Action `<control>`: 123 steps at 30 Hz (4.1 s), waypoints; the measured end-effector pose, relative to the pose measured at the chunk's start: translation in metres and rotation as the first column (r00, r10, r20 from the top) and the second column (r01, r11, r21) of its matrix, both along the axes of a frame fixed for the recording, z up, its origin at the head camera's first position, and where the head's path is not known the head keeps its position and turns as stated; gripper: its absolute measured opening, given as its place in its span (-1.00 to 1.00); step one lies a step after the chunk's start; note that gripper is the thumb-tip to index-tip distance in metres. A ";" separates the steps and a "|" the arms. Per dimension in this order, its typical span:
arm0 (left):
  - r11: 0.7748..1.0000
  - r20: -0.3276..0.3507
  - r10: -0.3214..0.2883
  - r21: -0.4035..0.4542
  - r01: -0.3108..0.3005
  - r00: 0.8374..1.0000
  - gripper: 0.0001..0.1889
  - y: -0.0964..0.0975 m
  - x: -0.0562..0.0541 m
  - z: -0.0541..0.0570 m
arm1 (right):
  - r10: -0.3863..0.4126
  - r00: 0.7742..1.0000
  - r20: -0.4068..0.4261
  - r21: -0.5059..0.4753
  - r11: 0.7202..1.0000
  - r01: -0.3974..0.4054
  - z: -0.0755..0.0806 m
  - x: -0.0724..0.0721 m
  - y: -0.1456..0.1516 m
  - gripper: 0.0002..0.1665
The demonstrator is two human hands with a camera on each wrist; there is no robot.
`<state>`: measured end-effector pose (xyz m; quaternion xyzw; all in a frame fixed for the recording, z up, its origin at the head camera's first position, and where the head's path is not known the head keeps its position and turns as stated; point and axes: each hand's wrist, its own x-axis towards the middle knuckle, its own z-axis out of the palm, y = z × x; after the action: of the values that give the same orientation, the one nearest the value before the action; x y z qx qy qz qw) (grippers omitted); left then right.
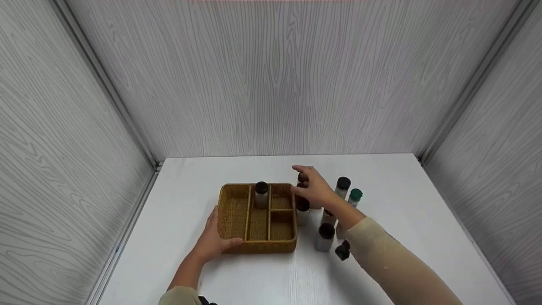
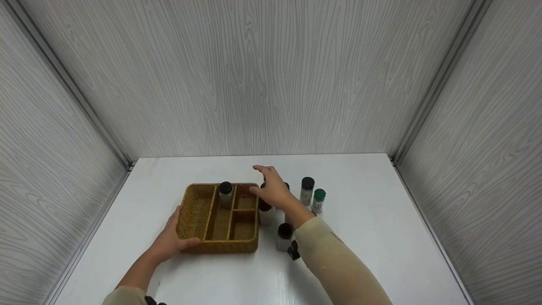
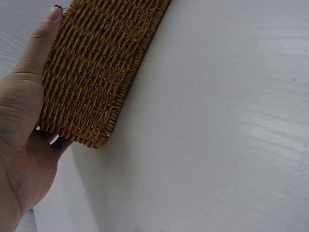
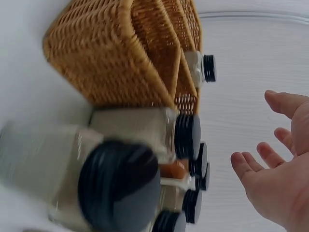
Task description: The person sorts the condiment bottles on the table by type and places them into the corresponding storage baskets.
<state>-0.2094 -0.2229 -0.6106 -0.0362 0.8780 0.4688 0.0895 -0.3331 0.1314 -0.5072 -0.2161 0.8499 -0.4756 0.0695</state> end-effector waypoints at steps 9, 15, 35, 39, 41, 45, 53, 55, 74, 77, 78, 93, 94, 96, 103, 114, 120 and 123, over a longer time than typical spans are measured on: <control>1.000 0.024 0.010 0.012 -0.010 1.000 0.59 -0.006 0.000 0.001 | 0.000 1.000 0.020 -0.014 1.000 0.000 0.001 0.011 0.037 -0.15; 1.000 0.020 0.017 0.025 -0.017 1.000 0.57 -0.006 0.000 0.001 | 0.004 1.000 0.000 -0.018 1.000 -0.004 -0.005 0.015 0.051 -0.16; 1.000 0.011 0.009 0.015 -0.009 1.000 0.56 -0.007 0.001 0.002 | -0.050 0.997 0.055 -0.016 0.999 0.051 -0.042 0.041 0.121 -0.18; 1.000 0.015 0.012 0.025 -0.012 1.000 0.54 -0.006 0.001 0.002 | -0.050 0.996 0.071 -0.055 0.997 0.054 -0.050 0.046 0.130 -0.18; 1.000 0.017 0.015 0.026 -0.015 1.000 0.54 -0.006 0.000 0.001 | -0.050 0.995 0.088 -0.068 0.996 0.057 -0.055 0.048 0.134 -0.17; 1.000 0.016 0.017 0.025 -0.018 1.000 0.53 -0.006 0.000 0.001 | -0.063 0.993 0.100 -0.068 0.995 0.070 -0.064 0.053 0.139 -0.15; 1.000 0.011 0.024 0.016 -0.024 1.000 0.55 -0.006 0.002 0.001 | -0.081 0.992 0.095 -0.037 0.996 0.084 -0.077 0.060 0.147 -0.16; 1.000 0.009 0.022 0.012 -0.022 1.000 0.54 -0.007 0.002 0.001 | -0.087 0.992 0.095 -0.035 0.995 0.091 -0.080 0.060 0.149 -0.17; 0.994 0.025 -0.019 -0.107 0.022 0.999 0.55 -0.004 0.000 0.011 | -0.148 0.981 0.123 0.002 0.989 0.149 -0.088 0.064 0.157 -0.26; 0.989 0.021 -0.036 -0.146 0.039 0.999 0.56 -0.005 -0.001 0.014 | -0.151 0.981 0.122 0.014 0.989 0.150 -0.088 0.063 0.158 -0.27; 0.986 0.014 -0.042 -0.163 0.044 0.999 0.56 -0.006 -0.001 0.015 | -0.156 0.979 0.128 0.016 0.988 0.156 -0.089 0.063 0.157 -0.28; 0.962 -0.042 -0.122 -0.252 0.107 0.992 0.57 -0.008 -0.010 0.020 | -0.167 0.982 0.088 0.086 0.983 0.160 -0.083 0.062 0.155 -0.35; 0.961 -0.039 -0.121 -0.254 0.108 0.992 0.56 -0.008 -0.010 0.021 | -0.171 0.981 0.092 0.088 0.983 0.163 -0.083 0.061 0.155 -0.35; 0.959 -0.035 -0.125 -0.261 0.112 0.992 0.56 -0.007 -0.010 0.024 | -0.173 0.980 0.096 0.094 0.982 0.164 -0.083 0.061 0.155 -0.34; 0.956 -0.019 -0.148 -0.259 0.138 0.989 0.56 -0.007 -0.010 0.025 | -0.164 0.984 0.076 0.074 0.985 0.158 -0.081 0.061 0.158 -0.35; 0.964 -0.002 -0.146 -0.226 0.142 0.989 0.63 -0.008 -0.011 0.019 | -0.198 0.979 0.055 0.025 0.980 0.197 -0.059 0.064 0.163 -0.37; 0.966 0.005 -0.143 -0.215 0.141 0.990 0.64 -0.008 -0.010 0.018 | -0.232 0.971 0.065 -0.004 0.973 0.233 -0.047 0.063 0.163 -0.36; 0.968 0.005 -0.140 -0.209 0.138 0.990 0.64 -0.007 -0.009 0.019 | -0.229 0.970 0.074 -0.021 0.973 0.232 -0.042 0.063 0.162 -0.35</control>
<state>-0.2188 -0.2304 -0.5914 0.0186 0.9231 0.3669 0.1137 -0.2702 0.2935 -0.5497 -0.0999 0.8591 -0.5002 0.0409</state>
